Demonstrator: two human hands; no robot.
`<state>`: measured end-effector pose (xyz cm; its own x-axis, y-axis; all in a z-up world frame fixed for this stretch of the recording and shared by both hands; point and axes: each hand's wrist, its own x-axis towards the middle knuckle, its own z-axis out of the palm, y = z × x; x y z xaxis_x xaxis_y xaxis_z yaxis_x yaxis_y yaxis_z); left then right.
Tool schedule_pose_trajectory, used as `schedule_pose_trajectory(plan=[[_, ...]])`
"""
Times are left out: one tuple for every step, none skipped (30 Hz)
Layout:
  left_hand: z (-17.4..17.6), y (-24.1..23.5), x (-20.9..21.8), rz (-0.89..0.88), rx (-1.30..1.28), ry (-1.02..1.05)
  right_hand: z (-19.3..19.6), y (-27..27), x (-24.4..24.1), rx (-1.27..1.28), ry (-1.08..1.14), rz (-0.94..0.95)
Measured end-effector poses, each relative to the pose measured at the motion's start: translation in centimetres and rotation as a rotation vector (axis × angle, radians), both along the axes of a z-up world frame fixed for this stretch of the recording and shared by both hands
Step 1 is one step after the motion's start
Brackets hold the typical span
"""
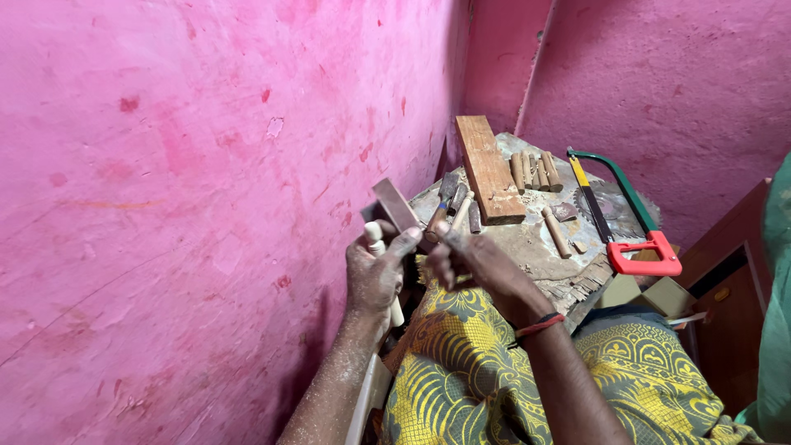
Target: The person sits on the floor and sands a small cylindrical wooden dowel using a piece of sandpaper. They rotate the dowel and rub the sandpaper along its surface repeatedly to smooth it.
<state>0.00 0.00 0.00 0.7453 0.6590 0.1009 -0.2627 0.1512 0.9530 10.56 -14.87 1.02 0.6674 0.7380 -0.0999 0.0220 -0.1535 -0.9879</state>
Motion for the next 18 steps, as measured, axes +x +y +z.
schedule_pose_trajectory(plan=[[0.2, 0.0, -0.1, -0.019, -0.055, -0.020, 0.0, -0.1, -0.2, -0.004, 0.071, 0.060], [0.4, 0.1, -0.1, -0.039, -0.109, -0.040, -0.1, 0.0, -0.5, -0.010, 0.143, 0.119], [0.5, 0.0, -0.2, -0.058, -0.164, -0.057, -0.3, 0.1, -0.8, -0.016, 0.217, 0.177], [0.5, 0.0, -0.3, -0.078, -0.165, -0.050, -0.6, 0.5, -1.1, 0.071, 0.286, 0.166], [0.6, -0.1, -0.3, -0.097, -0.165, -0.041, -1.0, 1.1, -1.4, 0.160, 0.355, 0.156], [0.6, -0.1, -0.4, -0.116, -0.165, -0.032, -1.3, 1.6, -1.4, 0.249, 0.425, 0.146], [0.6, -0.1, -0.4, -0.143, -0.155, -0.012, -1.8, 2.0, -1.4, 0.342, 0.475, 0.073], [0.6, -0.1, -0.4, -0.171, -0.146, 0.008, -2.2, 2.6, -1.3, 0.434, 0.524, -0.001], [0.6, 0.0, -0.3, -0.198, -0.138, 0.026, -2.7, 3.0, -1.1, 0.525, 0.571, -0.075], [0.6, -0.1, -0.2, -0.197, -0.121, 0.024, -3.1, 3.2, -0.7, 0.627, 0.626, -0.060], [0.5, -0.2, -0.2, -0.195, -0.104, 0.025, -3.5, 3.2, -0.5, 0.728, 0.682, -0.044], [0.5, -0.2, -0.2, -0.193, -0.086, 0.025, -3.9, 3.3, -0.3, 0.831, 0.737, -0.028], [0.4, -0.3, -0.2, -0.222, -0.099, 0.040, -4.2, 3.1, -0.1, 0.855, 0.766, -0.024], [0.3, -0.3, -0.1, -0.250, -0.111, 0.056, -4.4, 2.9, 0.1, 0.879, 0.794, -0.021], [0.3, -0.3, -0.1, -0.278, -0.121, 0.071, -4.4, 2.7, 0.1, 0.905, 0.823, -0.016], [0.3, -0.4, -0.1, -0.305, -0.119, 0.063, -4.3, 2.5, 0.1, 0.895, 0.771, -0.007], [0.4, -0.4, -0.2, -0.331, -0.116, 0.054, -4.1, 2.5, 0.0, 0.886, 0.718, 0.004], [0.4, -0.4, -0.3, -0.357, -0.112, 0.045, -3.8, 2.5, -0.3, 0.877, 0.666, 0.015]])
